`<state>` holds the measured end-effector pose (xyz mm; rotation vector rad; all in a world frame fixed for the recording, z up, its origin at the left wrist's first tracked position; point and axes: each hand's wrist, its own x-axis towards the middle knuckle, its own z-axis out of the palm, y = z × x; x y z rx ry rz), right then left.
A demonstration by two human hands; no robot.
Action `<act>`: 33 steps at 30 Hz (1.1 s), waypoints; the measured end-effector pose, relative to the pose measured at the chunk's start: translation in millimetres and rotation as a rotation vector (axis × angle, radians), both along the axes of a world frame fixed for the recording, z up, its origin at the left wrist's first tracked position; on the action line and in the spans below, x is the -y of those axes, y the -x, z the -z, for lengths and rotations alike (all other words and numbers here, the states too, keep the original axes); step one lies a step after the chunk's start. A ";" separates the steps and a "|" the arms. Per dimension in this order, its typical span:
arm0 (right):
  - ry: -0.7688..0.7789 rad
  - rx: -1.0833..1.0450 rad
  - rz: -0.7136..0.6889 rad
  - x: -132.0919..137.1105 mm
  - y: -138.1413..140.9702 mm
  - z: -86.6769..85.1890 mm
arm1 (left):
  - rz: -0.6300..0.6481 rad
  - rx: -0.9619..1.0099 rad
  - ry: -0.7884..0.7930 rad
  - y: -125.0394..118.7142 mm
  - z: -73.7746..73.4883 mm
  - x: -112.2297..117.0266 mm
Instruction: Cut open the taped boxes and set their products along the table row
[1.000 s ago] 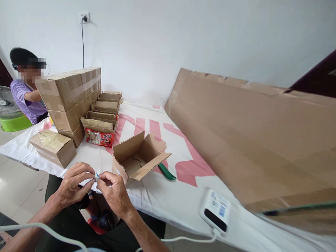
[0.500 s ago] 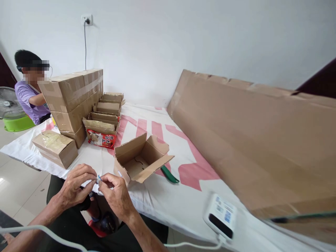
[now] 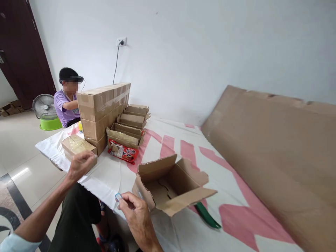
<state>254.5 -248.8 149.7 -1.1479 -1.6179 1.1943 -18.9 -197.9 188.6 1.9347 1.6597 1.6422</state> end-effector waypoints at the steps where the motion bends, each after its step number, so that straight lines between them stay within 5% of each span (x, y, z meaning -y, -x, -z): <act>1: -0.001 0.000 0.000 -0.2 0.2 1.8 | -0.148 0.057 0.045 16.8 -3.8 -12.7; 7: 0.001 0.028 -0.009 -2.0 3.4 8.1 | -0.492 0.156 0.055 102.0 -28.3 -89.0; 14: 0.051 -0.008 -0.038 -4.2 5.6 9.5 | -0.539 0.190 0.098 131.0 -26.1 -142.8; 24: 0.051 0.012 -0.034 -4.5 5.9 8.7 | -0.368 0.255 0.036 132.5 -9.4 -154.3; 33: 0.027 0.014 -0.031 -4.1 5.7 10.5 | -0.228 0.316 0.010 137.0 -11.0 -151.8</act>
